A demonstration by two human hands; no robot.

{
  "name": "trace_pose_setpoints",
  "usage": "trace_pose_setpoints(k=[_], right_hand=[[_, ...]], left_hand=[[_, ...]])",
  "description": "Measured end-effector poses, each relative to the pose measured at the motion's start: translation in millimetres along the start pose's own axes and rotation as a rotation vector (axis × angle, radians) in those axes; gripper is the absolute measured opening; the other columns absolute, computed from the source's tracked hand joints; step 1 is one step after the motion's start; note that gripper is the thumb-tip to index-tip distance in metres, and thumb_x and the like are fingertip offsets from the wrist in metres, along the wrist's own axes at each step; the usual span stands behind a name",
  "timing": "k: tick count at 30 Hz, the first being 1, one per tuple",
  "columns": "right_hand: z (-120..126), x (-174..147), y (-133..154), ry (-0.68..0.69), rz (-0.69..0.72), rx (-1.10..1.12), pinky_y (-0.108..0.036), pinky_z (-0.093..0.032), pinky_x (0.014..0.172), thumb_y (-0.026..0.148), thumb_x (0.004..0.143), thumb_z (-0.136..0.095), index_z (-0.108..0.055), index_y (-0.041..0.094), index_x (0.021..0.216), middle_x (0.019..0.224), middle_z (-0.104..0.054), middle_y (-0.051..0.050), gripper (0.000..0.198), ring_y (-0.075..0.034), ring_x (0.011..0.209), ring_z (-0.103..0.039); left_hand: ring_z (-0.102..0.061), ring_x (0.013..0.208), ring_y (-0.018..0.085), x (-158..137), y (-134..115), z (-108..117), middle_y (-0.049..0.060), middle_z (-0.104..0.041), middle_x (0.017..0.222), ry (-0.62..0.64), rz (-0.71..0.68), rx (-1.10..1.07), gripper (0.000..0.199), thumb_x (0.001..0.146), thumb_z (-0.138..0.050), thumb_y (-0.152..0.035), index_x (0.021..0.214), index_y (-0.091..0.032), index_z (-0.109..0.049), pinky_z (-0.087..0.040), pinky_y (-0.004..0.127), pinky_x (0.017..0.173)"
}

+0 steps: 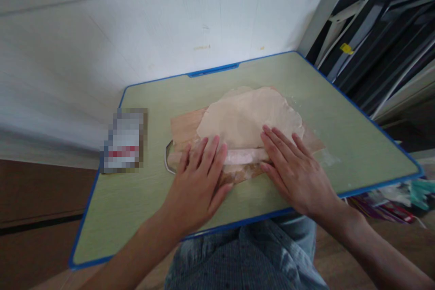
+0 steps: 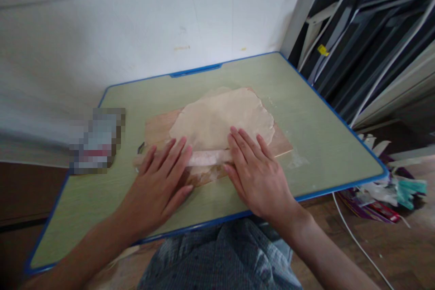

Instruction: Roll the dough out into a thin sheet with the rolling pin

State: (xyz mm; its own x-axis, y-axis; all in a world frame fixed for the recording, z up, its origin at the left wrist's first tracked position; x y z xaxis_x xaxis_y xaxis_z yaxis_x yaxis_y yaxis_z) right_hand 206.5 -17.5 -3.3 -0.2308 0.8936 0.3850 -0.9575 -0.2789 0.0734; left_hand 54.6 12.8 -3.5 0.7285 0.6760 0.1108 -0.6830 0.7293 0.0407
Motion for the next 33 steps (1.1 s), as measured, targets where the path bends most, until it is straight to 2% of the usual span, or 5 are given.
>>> trace_pose_setpoints(k=[6,10,18,23,33], right_hand=[[-18.8,59.8,-36.3,0.097,-0.146,-0.078,-0.051,-0.024,0.11,0.032,0.096,-0.022,-0.051,0.003,0.129,0.142,-0.043,-0.018,0.052,-0.029,0.135,-0.033],[-23.8,67.9,-42.0,0.162,-0.189,-0.087,-0.05,-0.028,0.108,0.029,0.095,-0.023,-0.05,0.001,0.13,0.141,-0.044,-0.018,0.052,-0.029,0.135,-0.034],[-2.6,19.1,3.6,0.028,-0.119,-0.071,-0.046,-0.037,0.105,0.028,0.095,-0.027,-0.049,-0.003,0.128,0.133,-0.052,-0.021,0.05,-0.028,0.126,-0.047],[3.1,2.0,17.8,-0.052,-0.085,-0.076,-0.043,-0.041,0.102,0.028,0.094,-0.037,-0.047,-0.001,0.129,0.135,-0.05,-0.021,0.047,-0.027,0.128,-0.045],[8.4,-29.8,31.6,-0.064,-0.005,-0.027,-0.046,-0.041,0.1,0.019,0.092,-0.04,-0.043,0.001,0.132,0.137,-0.049,-0.019,0.044,-0.028,0.131,-0.041]], left_hand=[[-0.022,0.141,0.025,81.5,51.1,-6.9,0.011,-0.032,0.15,0.113,0.09,-0.068,0.053,0.099,-0.015,-0.039,0.143,-0.016,-0.034,-0.022,0.045,0.112],[-0.026,0.139,0.026,102.2,62.3,-11.2,0.013,-0.036,0.148,0.116,0.131,-0.083,0.055,0.1,-0.013,-0.04,0.142,-0.013,-0.036,-0.024,0.043,0.111],[-0.033,0.136,0.024,45.9,36.2,-0.4,0.011,-0.04,0.146,0.086,0.107,-0.105,0.056,0.098,-0.014,-0.037,0.139,-0.008,-0.038,-0.024,0.044,0.112],[-0.035,0.135,0.028,16.8,24.7,4.6,0.014,-0.04,0.145,-0.008,0.135,-0.108,0.059,0.096,-0.017,-0.041,0.139,-0.006,-0.037,-0.021,0.05,0.11],[-0.038,0.131,0.03,-41.1,-11.2,11.4,0.016,-0.046,0.14,-0.172,0.142,-0.081,0.054,0.096,-0.029,-0.04,0.135,-0.003,-0.041,-0.015,0.046,0.11]])
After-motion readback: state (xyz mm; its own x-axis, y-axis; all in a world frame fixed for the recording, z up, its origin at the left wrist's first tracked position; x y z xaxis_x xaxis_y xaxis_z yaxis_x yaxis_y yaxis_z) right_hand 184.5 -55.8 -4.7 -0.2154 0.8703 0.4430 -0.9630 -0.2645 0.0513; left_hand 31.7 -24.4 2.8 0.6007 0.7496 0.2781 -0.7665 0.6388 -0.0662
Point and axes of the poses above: each hand's wrist, its own x-axis towards the middle knuckle, its own z-axis out of the back of the hand, y = z × x, the point moved 7 cm from there along x, towards the middle knuckle
